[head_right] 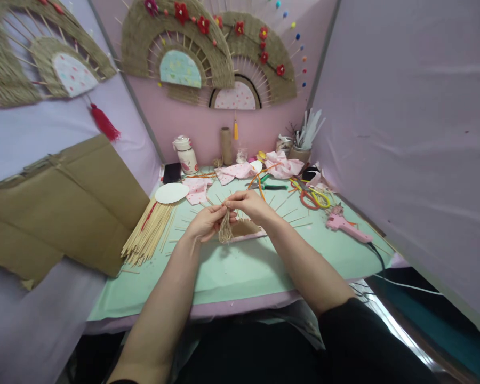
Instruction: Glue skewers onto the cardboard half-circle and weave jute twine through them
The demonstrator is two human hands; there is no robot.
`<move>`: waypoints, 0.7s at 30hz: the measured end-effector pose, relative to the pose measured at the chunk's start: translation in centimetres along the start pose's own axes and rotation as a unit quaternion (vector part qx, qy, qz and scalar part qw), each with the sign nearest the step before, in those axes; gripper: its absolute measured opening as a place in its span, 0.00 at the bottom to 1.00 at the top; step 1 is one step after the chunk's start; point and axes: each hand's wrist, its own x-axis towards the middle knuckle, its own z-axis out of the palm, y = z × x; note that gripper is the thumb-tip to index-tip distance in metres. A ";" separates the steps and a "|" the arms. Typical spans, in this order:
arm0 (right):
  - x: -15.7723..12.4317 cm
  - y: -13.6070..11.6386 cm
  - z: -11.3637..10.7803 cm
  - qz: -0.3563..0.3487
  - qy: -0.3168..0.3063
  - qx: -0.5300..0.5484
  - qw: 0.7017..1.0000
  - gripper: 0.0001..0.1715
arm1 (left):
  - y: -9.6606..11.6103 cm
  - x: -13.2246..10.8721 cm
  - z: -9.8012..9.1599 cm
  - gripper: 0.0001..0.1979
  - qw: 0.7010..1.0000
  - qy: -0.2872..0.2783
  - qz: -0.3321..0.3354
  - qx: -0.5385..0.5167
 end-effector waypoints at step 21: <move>0.4 1.7 1.1 -0.053 0.014 0.086 0.995 0.22 | 0.3 0.0 0.3 0.16 0.996 0.026 0.085 0.025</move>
